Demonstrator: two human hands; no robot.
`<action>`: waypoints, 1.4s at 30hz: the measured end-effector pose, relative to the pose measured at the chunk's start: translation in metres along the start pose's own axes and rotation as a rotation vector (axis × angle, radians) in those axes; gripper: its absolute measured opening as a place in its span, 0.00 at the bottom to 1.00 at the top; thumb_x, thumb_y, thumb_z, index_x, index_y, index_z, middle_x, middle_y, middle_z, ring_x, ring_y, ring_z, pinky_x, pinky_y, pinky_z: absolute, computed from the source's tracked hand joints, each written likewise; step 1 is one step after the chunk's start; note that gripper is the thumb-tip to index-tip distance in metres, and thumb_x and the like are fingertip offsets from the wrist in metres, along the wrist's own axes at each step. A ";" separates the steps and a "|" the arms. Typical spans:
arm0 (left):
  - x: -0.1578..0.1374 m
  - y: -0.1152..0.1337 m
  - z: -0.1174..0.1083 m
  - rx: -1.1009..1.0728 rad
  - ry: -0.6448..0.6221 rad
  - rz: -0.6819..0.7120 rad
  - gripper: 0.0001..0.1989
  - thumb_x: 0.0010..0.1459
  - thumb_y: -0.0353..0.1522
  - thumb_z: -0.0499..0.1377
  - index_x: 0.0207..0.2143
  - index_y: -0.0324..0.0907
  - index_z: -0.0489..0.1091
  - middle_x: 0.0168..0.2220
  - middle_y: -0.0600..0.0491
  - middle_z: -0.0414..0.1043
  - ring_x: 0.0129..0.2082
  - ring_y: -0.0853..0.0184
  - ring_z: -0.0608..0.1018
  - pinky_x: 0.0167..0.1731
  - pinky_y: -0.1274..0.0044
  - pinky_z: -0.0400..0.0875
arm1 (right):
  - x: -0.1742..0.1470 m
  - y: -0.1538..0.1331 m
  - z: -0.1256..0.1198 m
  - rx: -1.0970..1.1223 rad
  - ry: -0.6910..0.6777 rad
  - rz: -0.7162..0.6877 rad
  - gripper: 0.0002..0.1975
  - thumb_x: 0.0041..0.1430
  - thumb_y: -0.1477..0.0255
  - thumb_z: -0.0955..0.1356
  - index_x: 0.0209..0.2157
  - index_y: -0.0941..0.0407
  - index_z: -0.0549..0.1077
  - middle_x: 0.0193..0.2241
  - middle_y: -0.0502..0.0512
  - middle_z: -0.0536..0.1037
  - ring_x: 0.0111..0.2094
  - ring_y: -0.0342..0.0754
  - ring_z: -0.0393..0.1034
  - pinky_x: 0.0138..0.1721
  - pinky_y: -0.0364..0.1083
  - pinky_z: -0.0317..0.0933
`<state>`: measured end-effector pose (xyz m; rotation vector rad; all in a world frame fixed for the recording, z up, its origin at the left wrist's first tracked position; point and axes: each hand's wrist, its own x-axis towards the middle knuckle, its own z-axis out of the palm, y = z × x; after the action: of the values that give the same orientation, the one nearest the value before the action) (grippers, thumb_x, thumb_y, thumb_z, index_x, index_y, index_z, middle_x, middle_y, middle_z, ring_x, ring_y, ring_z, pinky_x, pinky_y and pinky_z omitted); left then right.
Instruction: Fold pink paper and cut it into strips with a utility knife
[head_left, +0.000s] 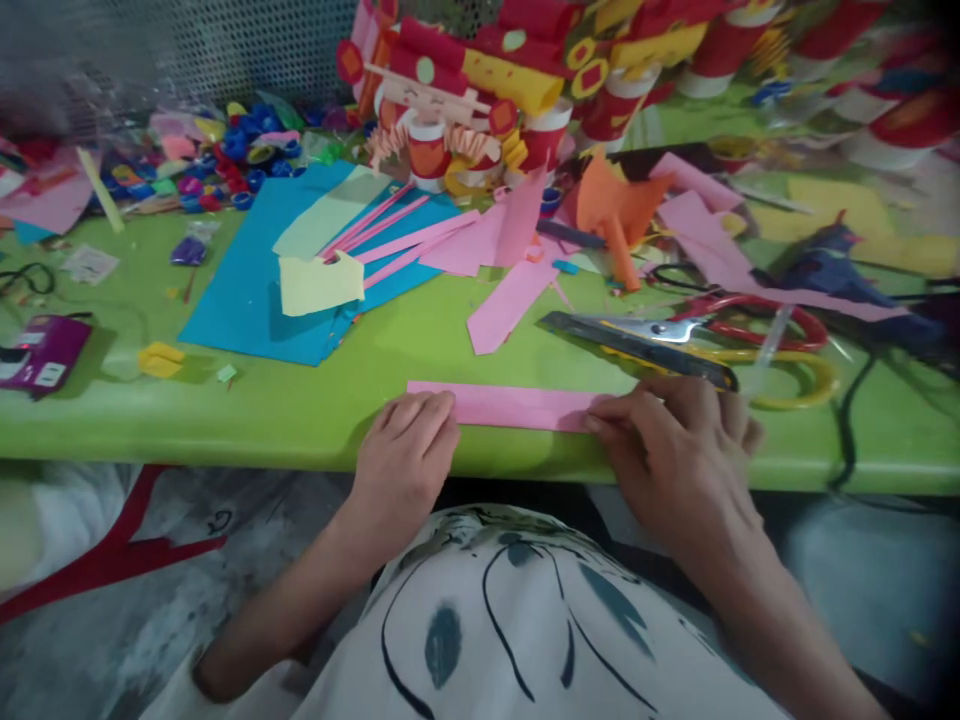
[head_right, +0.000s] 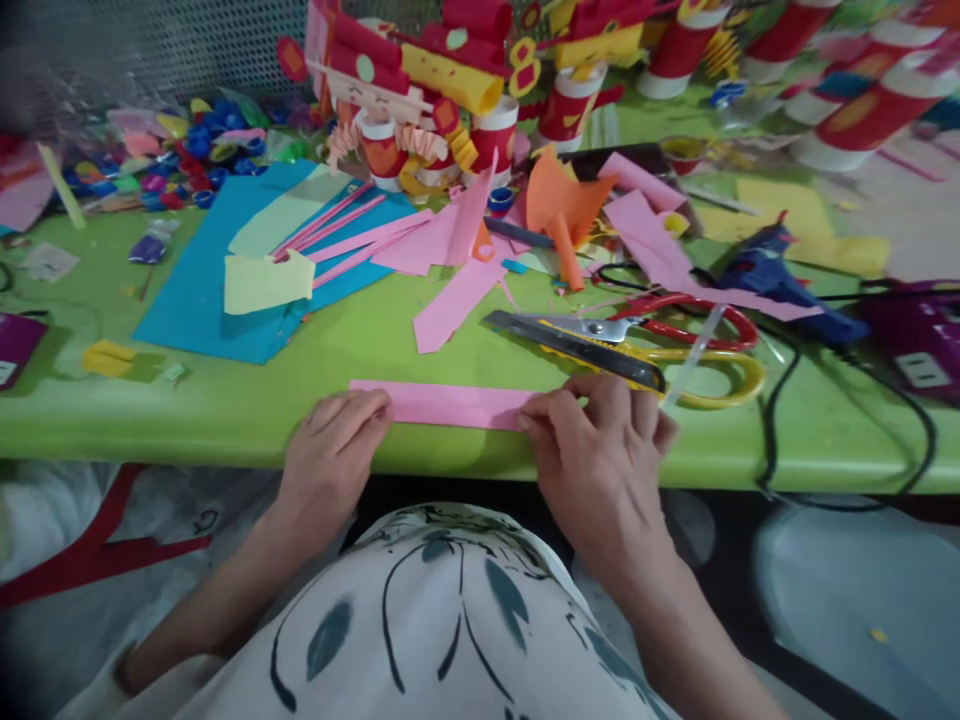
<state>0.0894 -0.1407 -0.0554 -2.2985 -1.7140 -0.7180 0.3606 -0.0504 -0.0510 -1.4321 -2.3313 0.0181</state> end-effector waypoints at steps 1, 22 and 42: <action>-0.002 -0.001 0.001 -0.002 0.002 0.059 0.13 0.72 0.20 0.53 0.48 0.37 0.77 0.51 0.41 0.82 0.50 0.55 0.79 0.50 0.64 0.76 | -0.001 0.000 -0.001 -0.010 0.000 0.005 0.17 0.74 0.57 0.65 0.41 0.51 0.82 0.45 0.64 0.77 0.48 0.62 0.67 0.44 0.57 0.54; 0.005 0.046 0.003 0.217 -0.306 -0.026 0.39 0.66 0.57 0.62 0.74 0.56 0.66 0.64 0.37 0.70 0.56 0.41 0.73 0.58 0.45 0.73 | 0.001 -0.017 -0.014 -0.085 0.068 -0.134 0.12 0.74 0.64 0.67 0.50 0.49 0.82 0.55 0.58 0.83 0.53 0.58 0.72 0.54 0.59 0.62; -0.023 0.018 0.016 0.342 -0.158 -0.025 0.42 0.71 0.57 0.57 0.73 0.35 0.67 0.71 0.38 0.71 0.67 0.47 0.75 0.67 0.61 0.69 | -0.046 -0.009 -0.006 -0.059 0.073 -0.210 0.31 0.76 0.63 0.64 0.76 0.47 0.60 0.68 0.57 0.74 0.64 0.61 0.75 0.79 0.70 0.16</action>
<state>0.1056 -0.1591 -0.0776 -2.1445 -1.7715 -0.2263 0.3729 -0.0951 -0.0584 -1.1869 -2.4269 -0.1603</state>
